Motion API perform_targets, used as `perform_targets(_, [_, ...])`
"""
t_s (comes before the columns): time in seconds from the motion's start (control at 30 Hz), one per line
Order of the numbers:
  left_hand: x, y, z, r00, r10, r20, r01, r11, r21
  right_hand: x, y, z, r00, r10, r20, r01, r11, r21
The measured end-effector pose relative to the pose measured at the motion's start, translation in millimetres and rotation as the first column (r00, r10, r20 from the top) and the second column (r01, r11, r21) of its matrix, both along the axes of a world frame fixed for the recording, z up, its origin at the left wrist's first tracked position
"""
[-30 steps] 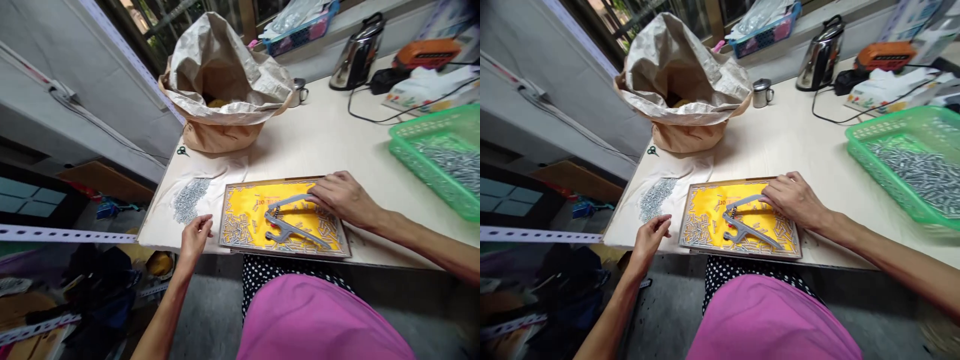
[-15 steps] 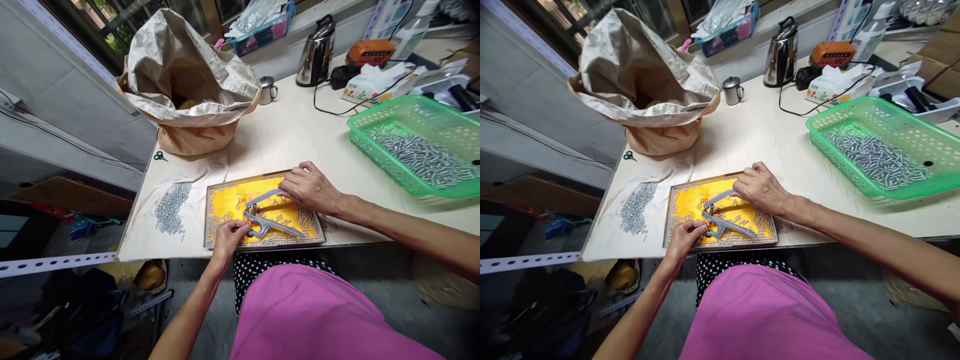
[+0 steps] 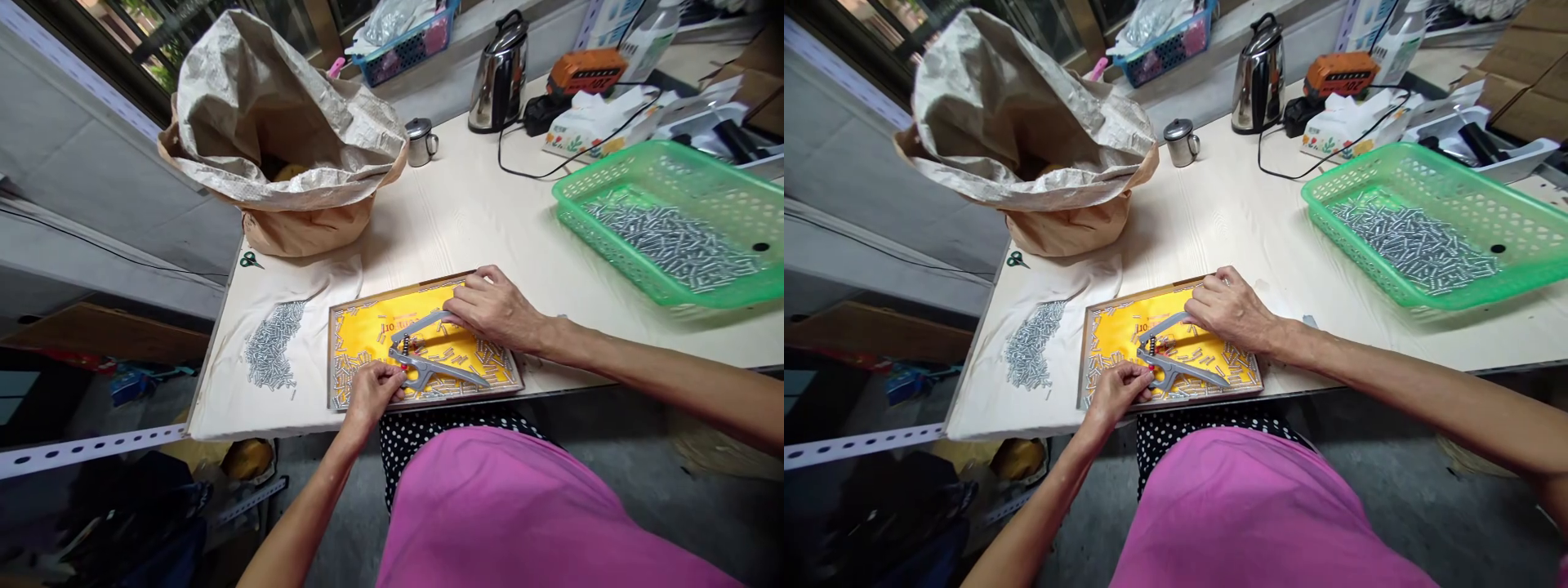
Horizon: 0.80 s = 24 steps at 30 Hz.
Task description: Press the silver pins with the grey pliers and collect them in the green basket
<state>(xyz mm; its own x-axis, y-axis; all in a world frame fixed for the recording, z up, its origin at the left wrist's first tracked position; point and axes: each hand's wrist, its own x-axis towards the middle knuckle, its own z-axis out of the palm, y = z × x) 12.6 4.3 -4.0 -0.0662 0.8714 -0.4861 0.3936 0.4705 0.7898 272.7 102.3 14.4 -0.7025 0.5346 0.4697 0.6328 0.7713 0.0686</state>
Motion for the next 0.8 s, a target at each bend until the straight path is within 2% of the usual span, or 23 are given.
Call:
perform_targets(0.2, [1, 1, 4.6, 0.999, -0.017, -0.048, 0.016, 1.0, -0.01, -6, -21, 0.8, 0.998, -0.051, 0.037, 0.053, 0.997, -0.059])
perform_targets(0.43, [-2, 1, 3.9, 0.992, -0.062, -0.106, 0.068, 0.996, 0.05, -9, -49, -11.1, 0.995, -0.076, 0.061, 0.086, 0.979, -0.185])
perform_targets(0.67, [-8, -3, -7.9, 0.991, -0.074, -0.113, 0.083, 0.994, 0.078, -16, -57, -10.9, 0.991, -0.102, 0.091, 0.12, 0.969, -0.217])
perform_targets(0.8, [-8, -5, -8.5, 0.992, -0.056, -0.112, 0.067, 0.993, 0.095, -17, -58, -12.5, 0.99, -0.097, 0.101, 0.118, 0.963, -0.241])
